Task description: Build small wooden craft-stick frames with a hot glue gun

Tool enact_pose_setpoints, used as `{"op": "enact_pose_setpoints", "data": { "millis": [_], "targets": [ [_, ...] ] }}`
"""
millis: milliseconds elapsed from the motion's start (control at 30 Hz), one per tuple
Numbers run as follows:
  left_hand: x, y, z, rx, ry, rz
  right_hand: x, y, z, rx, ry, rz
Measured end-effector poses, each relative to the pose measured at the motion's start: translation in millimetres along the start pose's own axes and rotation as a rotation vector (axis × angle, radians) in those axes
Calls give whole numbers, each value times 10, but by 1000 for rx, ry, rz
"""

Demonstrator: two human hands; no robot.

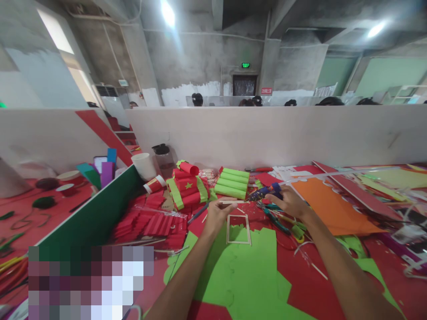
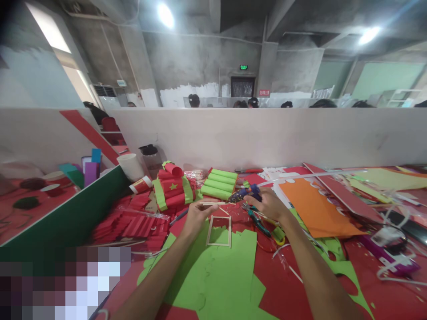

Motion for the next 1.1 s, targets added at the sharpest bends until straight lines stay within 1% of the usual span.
{"op": "enact_pose_setpoints", "data": {
  "millis": [467,600,733,867,1033,1100],
  "targets": [
    [-63,24,-30,6,-5,4,96,11,5,18,-60,-79],
    [-80,23,-32,15,-5,13,96,4,9,-10,-89,-133],
    [-91,20,-38,21,-3,25,118,-11,18,-82,-136,-232],
    [-102,29,-48,29,14,44,160,-19,18,-70,-194,-262],
    [-98,39,-51,49,41,74,133,-30,7,-129,-150,-260],
    [-94,37,-53,52,41,76,128,-30,0,-117,-154,-278]
  ]
}}
Point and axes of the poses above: each hand's wrist, its own z-axis away from the middle knuckle, its own y-axis out of the back of the hand, x = y × z, the point moved 1 cm from there along -z, towards the middle knuckle, and after that the axes turned 5 degrees about -y, right-handed, at the moved point
